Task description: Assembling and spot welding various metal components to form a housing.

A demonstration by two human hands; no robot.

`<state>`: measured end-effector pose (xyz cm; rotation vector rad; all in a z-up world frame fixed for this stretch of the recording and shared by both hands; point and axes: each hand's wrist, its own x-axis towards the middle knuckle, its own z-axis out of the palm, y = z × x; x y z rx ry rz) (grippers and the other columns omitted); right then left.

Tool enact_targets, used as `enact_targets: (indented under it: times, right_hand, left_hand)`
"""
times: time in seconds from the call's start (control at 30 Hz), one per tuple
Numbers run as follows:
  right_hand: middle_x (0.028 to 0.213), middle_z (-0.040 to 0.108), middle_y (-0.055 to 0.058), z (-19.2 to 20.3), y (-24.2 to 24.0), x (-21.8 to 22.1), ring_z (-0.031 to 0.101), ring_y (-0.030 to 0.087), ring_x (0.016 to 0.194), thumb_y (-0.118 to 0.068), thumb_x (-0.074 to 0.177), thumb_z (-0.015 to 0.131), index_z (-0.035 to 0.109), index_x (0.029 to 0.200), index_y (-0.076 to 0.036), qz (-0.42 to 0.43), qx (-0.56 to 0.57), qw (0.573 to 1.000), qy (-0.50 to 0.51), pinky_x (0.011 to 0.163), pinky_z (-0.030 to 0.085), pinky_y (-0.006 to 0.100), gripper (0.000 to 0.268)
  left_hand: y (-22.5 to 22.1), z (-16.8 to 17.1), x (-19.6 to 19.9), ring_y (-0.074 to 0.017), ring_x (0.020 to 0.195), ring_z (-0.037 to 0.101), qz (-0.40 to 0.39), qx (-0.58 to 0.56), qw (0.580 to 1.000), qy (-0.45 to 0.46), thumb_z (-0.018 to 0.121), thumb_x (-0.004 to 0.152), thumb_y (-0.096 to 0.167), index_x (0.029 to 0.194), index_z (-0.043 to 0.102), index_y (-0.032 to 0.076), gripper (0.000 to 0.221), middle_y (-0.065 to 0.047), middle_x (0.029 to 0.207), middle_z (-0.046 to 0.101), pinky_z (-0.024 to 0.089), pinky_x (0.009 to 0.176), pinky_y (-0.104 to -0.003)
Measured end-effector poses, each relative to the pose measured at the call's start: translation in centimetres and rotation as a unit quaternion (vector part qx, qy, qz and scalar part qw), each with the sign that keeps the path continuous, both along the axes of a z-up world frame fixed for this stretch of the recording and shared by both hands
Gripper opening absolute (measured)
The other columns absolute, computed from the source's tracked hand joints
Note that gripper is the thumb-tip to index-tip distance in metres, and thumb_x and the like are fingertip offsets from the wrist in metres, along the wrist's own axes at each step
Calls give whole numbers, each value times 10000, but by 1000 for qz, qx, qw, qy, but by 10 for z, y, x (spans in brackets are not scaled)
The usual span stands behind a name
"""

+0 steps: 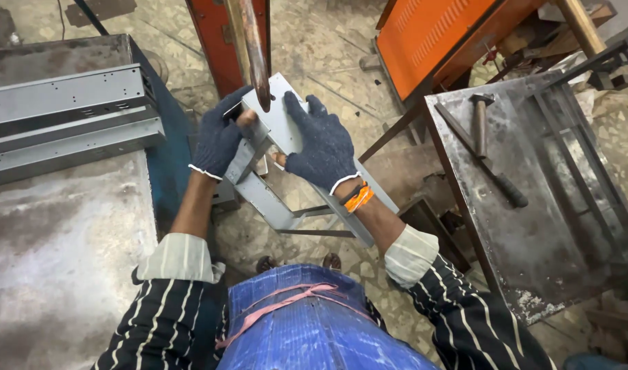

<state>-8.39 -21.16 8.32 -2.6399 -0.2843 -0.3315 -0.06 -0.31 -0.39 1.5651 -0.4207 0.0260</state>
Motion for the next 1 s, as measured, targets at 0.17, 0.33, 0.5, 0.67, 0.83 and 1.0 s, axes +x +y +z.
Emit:
enact_targets:
  times: [0.17,0.33,0.5,0.67,0.83,1.0]
  right_hand:
    - [1403,530,361,0,0,3,658,481,1048,-470,621,873,465,1523,-148,6,-15,1000,-14,910,542,492,1041]
    - [1389,536,358,4,4,3,654,486,1026,-463,602,894,467,1515,-140,-4,-13,1000,-10,892,540,500,1058]
    - [1395,529,351,4,5,3,648,485,1027,-446,602,895,472,1517,-139,-8,-23,1000,5,898,537,503,1055]
    - [1404,534,331,4,7,5,651,480,1029,-463,610,899,480,1501,-128,-8,-25,1000,3,892,536,509,1040]
    - [1413,529,316,6,10,6,648,479,1012,-472,604,898,475,1500,-127,-23,-38,999,14,876,533,516,1049]
    - [1435,521,321,0,4,5,642,478,1059,-405,601,897,474,1519,-131,1,-16,1000,-14,923,531,496,1047]
  left_hand:
    - [-10,19,-9,-114,1024,670,57,45,997,26,788,912,244,1367,659,37,517,-81,1147,754,557,919,-300]
    - [-17,22,-14,-112,1023,664,71,-8,996,46,817,881,233,1346,671,31,528,-83,1139,751,557,925,-301]
    - [-15,21,-10,-100,981,680,77,19,996,35,824,881,224,1293,703,11,479,-69,1088,765,574,890,-289]
    - [-16,18,-9,-87,960,660,67,-13,997,43,833,885,200,1280,704,3,460,-54,1070,754,570,875,-283]
    - [-17,16,-9,-93,962,646,72,14,997,29,817,903,183,1303,713,17,445,-55,1062,756,558,880,-279]
    - [-20,15,-6,-96,1024,582,58,-108,992,25,727,944,181,1432,554,42,536,-17,1194,651,498,920,-265]
